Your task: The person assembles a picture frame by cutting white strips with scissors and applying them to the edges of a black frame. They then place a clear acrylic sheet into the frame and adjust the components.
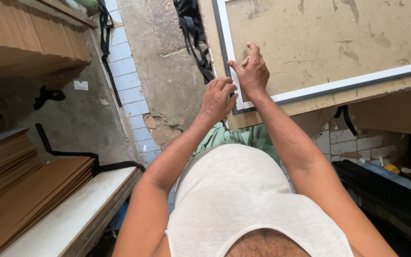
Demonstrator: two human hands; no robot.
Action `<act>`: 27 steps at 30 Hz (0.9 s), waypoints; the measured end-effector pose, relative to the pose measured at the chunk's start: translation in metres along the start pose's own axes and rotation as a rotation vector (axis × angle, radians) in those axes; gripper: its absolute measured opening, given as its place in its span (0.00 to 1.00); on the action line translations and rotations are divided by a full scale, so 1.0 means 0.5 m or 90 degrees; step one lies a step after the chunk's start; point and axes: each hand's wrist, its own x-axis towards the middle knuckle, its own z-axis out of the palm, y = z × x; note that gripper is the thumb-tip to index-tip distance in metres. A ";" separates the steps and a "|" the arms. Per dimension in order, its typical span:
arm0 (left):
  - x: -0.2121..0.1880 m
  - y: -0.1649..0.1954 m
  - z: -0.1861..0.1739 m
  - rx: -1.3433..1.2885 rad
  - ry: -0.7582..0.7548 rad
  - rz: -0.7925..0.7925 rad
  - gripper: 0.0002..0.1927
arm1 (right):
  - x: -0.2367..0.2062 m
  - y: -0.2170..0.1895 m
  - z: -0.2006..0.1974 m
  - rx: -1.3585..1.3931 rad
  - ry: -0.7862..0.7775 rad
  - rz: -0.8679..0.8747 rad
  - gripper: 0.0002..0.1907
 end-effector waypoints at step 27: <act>0.009 -0.040 0.059 0.197 -0.211 0.022 0.40 | -0.256 0.189 -0.035 0.537 -0.153 0.157 0.30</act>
